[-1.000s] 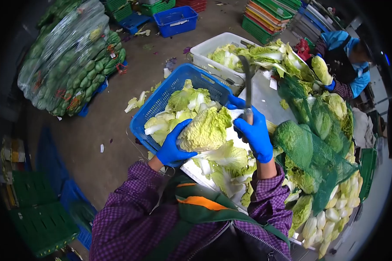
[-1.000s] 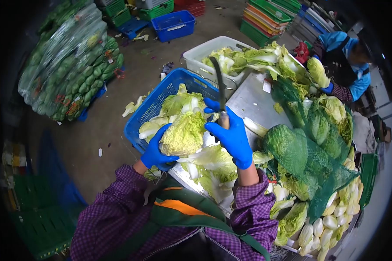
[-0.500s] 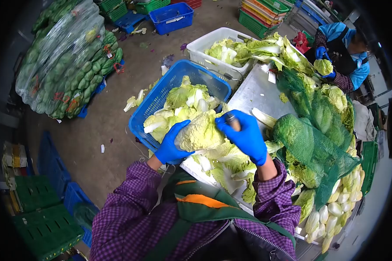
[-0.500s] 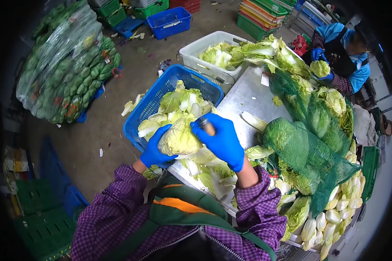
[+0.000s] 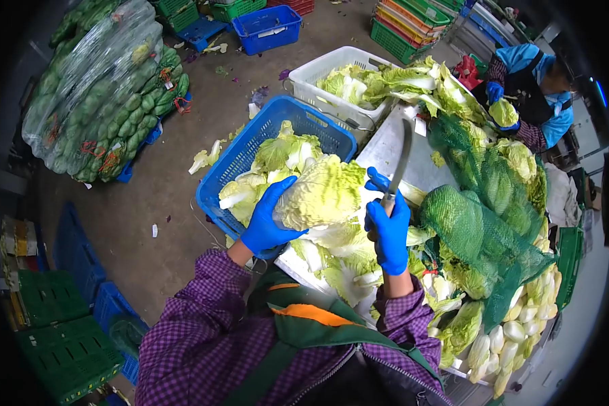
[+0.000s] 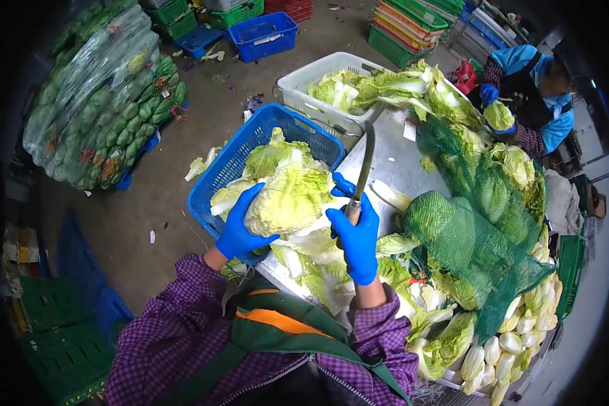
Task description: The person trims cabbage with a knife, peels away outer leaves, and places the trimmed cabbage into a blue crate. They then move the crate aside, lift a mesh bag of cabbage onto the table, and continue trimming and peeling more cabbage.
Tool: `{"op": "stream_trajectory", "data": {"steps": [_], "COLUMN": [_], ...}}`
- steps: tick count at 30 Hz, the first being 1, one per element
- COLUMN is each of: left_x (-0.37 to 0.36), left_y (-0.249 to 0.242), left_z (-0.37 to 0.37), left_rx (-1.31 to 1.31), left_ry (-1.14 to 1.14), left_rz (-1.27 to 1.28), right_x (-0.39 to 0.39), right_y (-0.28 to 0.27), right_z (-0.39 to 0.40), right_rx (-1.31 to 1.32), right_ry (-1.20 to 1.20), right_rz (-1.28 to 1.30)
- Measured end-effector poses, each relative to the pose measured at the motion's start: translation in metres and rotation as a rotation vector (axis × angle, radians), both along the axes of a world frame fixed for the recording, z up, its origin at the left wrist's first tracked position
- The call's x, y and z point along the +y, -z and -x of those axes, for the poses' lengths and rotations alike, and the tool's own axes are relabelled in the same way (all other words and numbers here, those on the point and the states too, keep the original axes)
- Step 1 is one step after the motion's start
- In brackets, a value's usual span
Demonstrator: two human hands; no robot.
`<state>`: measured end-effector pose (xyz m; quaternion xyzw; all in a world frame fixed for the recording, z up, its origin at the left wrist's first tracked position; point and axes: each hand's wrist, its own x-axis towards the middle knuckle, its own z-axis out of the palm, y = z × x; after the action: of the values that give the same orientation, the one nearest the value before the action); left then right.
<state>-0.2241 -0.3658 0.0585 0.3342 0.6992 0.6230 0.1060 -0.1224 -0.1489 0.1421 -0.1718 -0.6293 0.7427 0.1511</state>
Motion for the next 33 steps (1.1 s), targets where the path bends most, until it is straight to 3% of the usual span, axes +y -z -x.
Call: {"op": "stream_trajectory", "data": {"steps": [2,4,6,8,9,12,14,16,17,18,21,22,24,25,28,29,30,32,33], "left_x": [0.003,0.007,0.009,0.005,0.004,-0.006,-0.010,-0.008,-0.006,-0.011,-0.018,-0.009,0.006,0.010,0.017,0.010,0.011,0.019,0.018], "left_y": [-0.005,-0.005,-0.002,0.006,0.009,0.015,0.016,0.007,-0.008,0.003,0.026,0.021,0.016,0.066,0.052,0.028,0.017,0.002,-0.006], "left_z": [0.006,0.006,0.006,0.008,0.008,0.012,0.013,0.012,0.009,0.015,0.036,0.036,0.031,0.030,0.028,0.016,0.011,0.009,0.005], "left_rx": [0.269,0.306,0.348,0.439,0.445,0.492,0.485,0.232,-0.027,-0.022,-0.777,-0.759,-0.427,-0.522,-0.669,-0.529,-0.541,-1.203,-0.761], "left_ry": [-0.042,-0.080,-0.118,-0.170,-0.208,-0.227,-0.222,-0.188,-0.101,-0.107,0.123,0.114,0.106,0.009,-0.009,0.063,0.055,0.301,0.217], "left_rz": [0.170,0.191,0.208,0.167,0.180,0.225,0.199,0.036,-0.098,-0.100,-0.311,-0.314,-0.313,-0.388,-0.466,-0.283,-0.282,-0.759,-0.401], "right_x": [-0.011,-0.005,-0.005,-0.007,-0.002,0.026,0.041,0.046,0.045,0.042,0.017,0.009,-0.008,-0.016,-0.018,-0.019,-0.019,-0.021,-0.022], "right_y": [-0.013,-0.005,-0.012,-0.028,-0.038,-0.031,-0.014,0.011,0.023,0.033,0.046,0.045,0.048,0.050,0.049,0.049,0.048,0.027,0.015], "right_z": [0.003,0.018,0.012,-0.001,-0.007,-0.017,-0.015,-0.013,-0.013,-0.011,0.005,0.011,0.019,0.018,0.023,0.017,0.013,0.011,0.012], "right_rx": [0.097,0.191,0.073,-0.162,-0.168,0.107,0.109,-0.013,-0.071,-0.130,-0.103,-0.099,-0.058,-0.107,-0.143,-0.161,-0.179,-0.181,-0.142], "right_ry": [0.093,0.080,0.080,-0.098,-0.024,0.223,0.228,0.166,0.124,0.081,-0.059,-0.091,-0.140,-0.183,-0.225,-0.228,-0.229,-0.174,-0.147], "right_rz": [-0.227,-0.702,-0.575,-0.028,0.108,0.220,0.242,0.058,0.055,0.053,0.100,0.038,0.090,-0.001,-0.073,-0.038,-0.003,-0.042,-0.058]}}
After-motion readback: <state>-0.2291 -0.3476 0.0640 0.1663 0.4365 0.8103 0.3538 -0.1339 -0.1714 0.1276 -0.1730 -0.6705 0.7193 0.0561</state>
